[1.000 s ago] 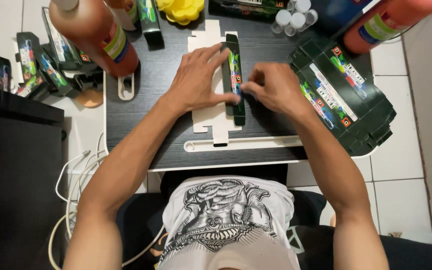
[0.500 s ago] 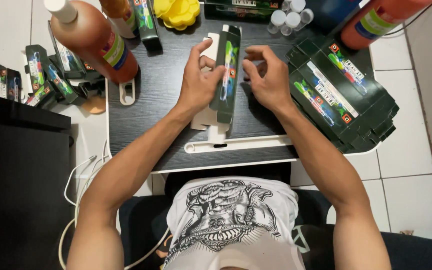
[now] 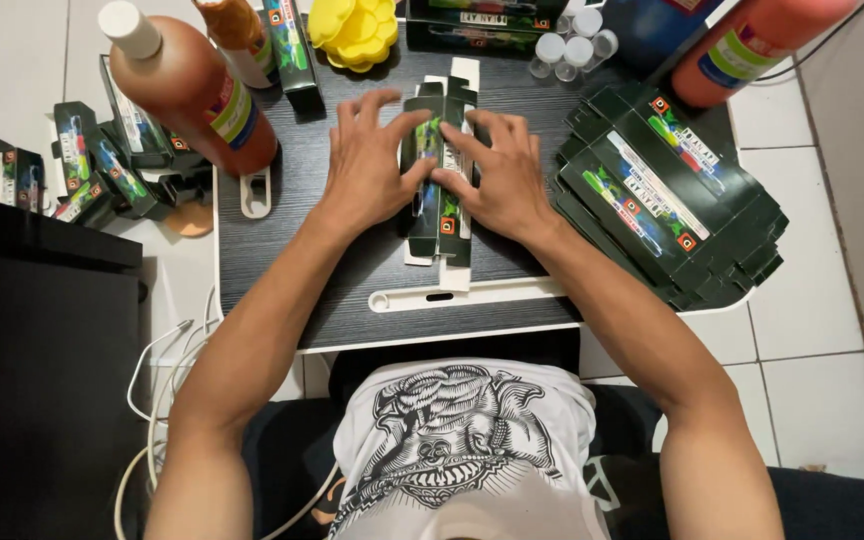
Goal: The person folds flat cardboard pieces into rectangular boxes and inserts them into printed sleeves. They repeat this process for multiple units, folding the flaps and tucking them to form the box shape before placing each one into a sleeve.
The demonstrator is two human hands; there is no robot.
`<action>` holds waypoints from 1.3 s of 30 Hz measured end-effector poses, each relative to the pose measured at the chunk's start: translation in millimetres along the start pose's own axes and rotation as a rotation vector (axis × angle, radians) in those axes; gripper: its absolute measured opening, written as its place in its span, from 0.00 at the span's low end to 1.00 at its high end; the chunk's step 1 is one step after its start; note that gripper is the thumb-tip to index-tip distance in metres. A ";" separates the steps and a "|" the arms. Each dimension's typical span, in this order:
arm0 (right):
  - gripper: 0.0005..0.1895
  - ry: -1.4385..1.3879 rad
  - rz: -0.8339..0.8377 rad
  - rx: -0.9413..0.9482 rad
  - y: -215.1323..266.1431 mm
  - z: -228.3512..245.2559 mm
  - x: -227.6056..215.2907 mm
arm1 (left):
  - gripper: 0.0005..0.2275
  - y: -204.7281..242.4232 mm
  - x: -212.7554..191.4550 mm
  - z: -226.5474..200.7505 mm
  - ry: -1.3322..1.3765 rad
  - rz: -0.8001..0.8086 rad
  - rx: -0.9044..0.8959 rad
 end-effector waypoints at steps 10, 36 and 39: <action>0.14 -0.307 -0.168 -0.035 -23.5 -61.1 7.2 | 0.32 -2.5 17.0 7.3 -0.132 0.180 0.145; 0.23 -0.120 0.270 0.421 -67.8 -35.1 -18.7 | 0.36 -6.6 16.6 3.0 -0.104 0.272 0.068; 0.29 -0.017 0.359 0.416 -55.4 -28.9 -23.6 | 0.36 -6.5 16.3 3.6 -0.099 0.261 0.072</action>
Point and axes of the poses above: each hand's wrist, its own y-axis away from the middle knuckle, its own x-axis out of the palm, z = x × y, the point moved 1 cm from there along -y, towards the middle knuckle
